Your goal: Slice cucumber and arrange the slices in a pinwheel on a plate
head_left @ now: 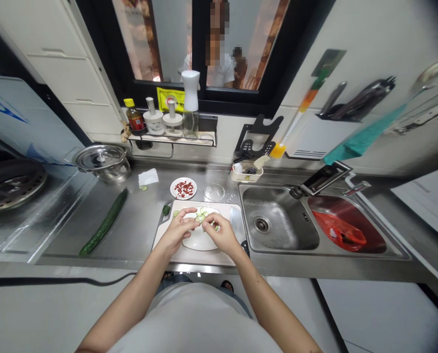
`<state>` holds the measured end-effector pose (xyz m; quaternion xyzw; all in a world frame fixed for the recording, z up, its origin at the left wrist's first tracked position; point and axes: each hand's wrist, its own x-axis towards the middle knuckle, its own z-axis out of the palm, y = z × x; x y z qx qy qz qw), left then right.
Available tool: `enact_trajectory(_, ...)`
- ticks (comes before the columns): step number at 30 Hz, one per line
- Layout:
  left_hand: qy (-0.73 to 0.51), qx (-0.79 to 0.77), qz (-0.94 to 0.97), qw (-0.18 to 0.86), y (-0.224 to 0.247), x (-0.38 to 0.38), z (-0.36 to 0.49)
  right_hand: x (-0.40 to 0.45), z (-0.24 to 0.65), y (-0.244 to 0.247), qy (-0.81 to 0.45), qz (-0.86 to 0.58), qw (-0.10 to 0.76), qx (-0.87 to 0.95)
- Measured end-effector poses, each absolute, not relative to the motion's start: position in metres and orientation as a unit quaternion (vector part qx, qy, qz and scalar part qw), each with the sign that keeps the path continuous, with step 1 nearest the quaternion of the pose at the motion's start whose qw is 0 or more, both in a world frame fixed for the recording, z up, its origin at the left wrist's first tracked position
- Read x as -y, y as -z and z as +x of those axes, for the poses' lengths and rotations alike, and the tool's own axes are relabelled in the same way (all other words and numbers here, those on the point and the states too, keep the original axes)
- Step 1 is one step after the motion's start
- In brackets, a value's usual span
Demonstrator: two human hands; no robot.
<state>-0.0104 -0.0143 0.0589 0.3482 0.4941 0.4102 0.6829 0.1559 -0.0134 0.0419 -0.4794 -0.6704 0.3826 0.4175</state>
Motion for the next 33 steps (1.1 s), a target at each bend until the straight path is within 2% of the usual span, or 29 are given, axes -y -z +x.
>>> enact_trajectory(17,-0.471,-0.472,0.442,0.601,-0.057,0.016,-0.008,0.013,0.153,-0.042,-0.417,-0.475,0.409,0.658)
enact_trajectory(28,-0.458,-0.505,0.499,0.535,-0.045,0.013,-0.001,0.003,0.164,-0.038,-0.540,-0.459,0.383,0.592)
enact_trajectory(33,-0.467,-0.512,0.506,0.513,-0.033,0.012,0.004,-0.002,0.168,-0.031,-0.547,-0.484,0.367,0.576)
